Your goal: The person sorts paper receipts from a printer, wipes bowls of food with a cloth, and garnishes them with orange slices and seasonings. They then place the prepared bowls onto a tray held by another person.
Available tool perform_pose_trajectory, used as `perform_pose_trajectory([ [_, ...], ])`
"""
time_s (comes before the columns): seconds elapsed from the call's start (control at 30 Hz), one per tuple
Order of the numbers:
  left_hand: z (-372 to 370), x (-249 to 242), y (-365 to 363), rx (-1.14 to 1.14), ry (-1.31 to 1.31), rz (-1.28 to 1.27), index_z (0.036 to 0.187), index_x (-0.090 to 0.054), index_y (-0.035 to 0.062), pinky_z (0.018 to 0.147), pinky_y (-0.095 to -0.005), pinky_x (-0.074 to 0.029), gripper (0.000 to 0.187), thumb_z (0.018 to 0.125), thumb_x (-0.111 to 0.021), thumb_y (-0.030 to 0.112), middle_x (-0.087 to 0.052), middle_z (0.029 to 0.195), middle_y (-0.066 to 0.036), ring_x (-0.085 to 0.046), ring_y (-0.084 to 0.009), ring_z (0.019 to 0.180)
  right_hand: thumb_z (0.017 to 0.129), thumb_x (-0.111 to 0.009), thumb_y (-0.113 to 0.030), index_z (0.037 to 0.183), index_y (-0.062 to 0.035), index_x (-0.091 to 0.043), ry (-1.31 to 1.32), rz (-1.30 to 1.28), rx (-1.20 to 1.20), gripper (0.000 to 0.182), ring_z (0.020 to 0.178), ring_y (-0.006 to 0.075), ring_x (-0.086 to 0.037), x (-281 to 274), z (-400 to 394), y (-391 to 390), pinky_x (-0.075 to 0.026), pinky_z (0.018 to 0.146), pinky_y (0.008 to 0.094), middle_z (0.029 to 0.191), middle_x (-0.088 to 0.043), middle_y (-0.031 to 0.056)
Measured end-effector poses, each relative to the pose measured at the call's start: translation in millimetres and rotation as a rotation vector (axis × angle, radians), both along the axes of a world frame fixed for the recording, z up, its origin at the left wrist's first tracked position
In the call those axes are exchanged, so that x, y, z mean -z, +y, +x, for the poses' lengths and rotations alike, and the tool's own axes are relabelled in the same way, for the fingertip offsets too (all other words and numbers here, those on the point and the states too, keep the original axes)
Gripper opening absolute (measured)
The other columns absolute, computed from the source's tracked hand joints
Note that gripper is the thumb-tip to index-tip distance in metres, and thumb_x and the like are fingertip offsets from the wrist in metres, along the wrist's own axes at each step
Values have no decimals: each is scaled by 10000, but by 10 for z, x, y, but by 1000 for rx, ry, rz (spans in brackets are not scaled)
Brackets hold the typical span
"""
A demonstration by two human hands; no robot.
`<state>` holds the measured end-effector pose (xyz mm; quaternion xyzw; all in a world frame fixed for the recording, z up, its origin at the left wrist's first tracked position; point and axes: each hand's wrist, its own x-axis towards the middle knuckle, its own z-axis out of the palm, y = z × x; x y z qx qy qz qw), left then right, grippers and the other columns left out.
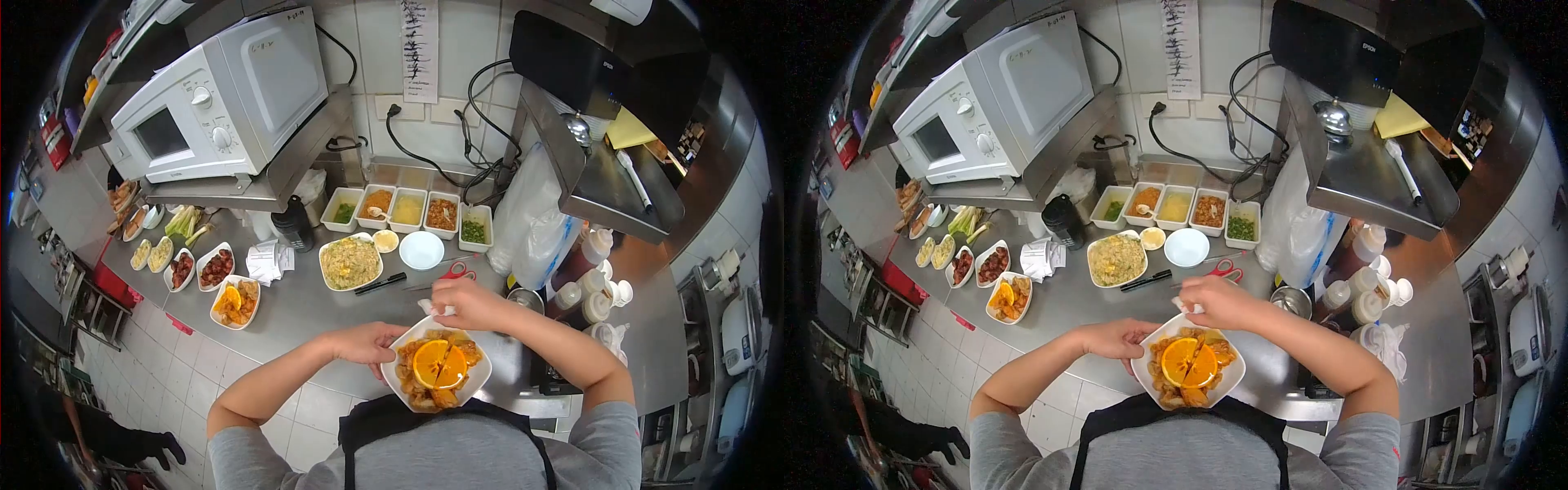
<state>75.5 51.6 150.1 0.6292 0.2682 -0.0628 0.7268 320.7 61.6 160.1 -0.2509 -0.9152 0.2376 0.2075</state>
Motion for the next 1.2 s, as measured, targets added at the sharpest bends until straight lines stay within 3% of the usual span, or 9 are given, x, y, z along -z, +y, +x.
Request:
perform_pose_trajectory([
  [0.2,-50,-20,-58,-44,3,-9,1391,-231,102,738,-318,-555,611,813,-396,-5,-537,1161,-102,-589,-189,956,672,-667,-81,637,-20,-509,128,-123,266,173,670,277,-570,253,260,-307,-442,601,342,690,-547,124],
  [0.4,-50,18,-69,-47,24,13,1394,-219,98,726,-322,-559,620,811,-401,-6,-531,1172,-103,-594,-190,957,718,-683,-117,689,-36,-564,52,-527,429,147,702,124,-563,319,514,-428,-450,675,273,736,-593,46],
  [0.5,-110,177,-66,-126,-64,34,1395,-213,90,720,-330,-561,633,802,-415,1,-527,1176,-101,-595,-192,953,745,-655,-89,875,-21,-640,564,-1006,450,147,854,114,-550,292,695,-396,-423,815,253,885,-619,12],
  [0.63,-174,215,-92,-192,-127,45,1395,-209,81,713,-339,-562,647,790,-429,8,-520,1183,-101,-597,-196,946,795,-591,-84,982,-23,-647,529,-922,480,204,906,108,-556,349,572,-541,-411,849,235,970,-636,45],
  [0.93,-229,256,-247,-267,-71,-16,1390,-222,81,726,-359,-559,640,777,-384,-11,-519,1176,-105,-590,-217,972,782,-595,-55,910,-4,-661,531,-746,453,153,852,109,-576,339,510,-688,-434,802,230,899,-650,69],
  [1.0,-231,258,-246,-333,-81,80,1388,-220,67,690,-347,-561,648,764,-378,-8,-513,1184,-101,-593,-207,949,787,-575,-32,937,-10,-636,695,-781,461,164,855,144,-597,568,596,-640,-466,792,266,914,-643,85],
  [1.07,-280,307,-173,-373,-112,101,1379,-241,51,732,-330,-535,636,761,-383,3,-506,1197,-100,-575,-196,975,791,-547,-9,994,-24,-585,1373,-1198,387,207,888,196,-609,777,625,-589,-500,792,334,927,-632,96],
  [1.1,-300,315,-121,-416,-152,109,1369,-263,35,773,-312,-510,625,757,-387,14,-500,1210,-100,-557,-185,1001,782,-526,12,1043,-38,-531,1490,-1227,284,266,932,242,-601,897,596,-562,-520,784,392,978,-610,107],
  [1.2,-344,162,72,-540,-187,260,1341,-317,7,877,-268,-420,600,747,-400,37,-487,1235,-103,-501,-167,1075,782,-491,32,1052,-48,-535,1634,-1243,194,285,945,239,-596,1014,317,-579,-532,764,368,1065,-581,99],
])
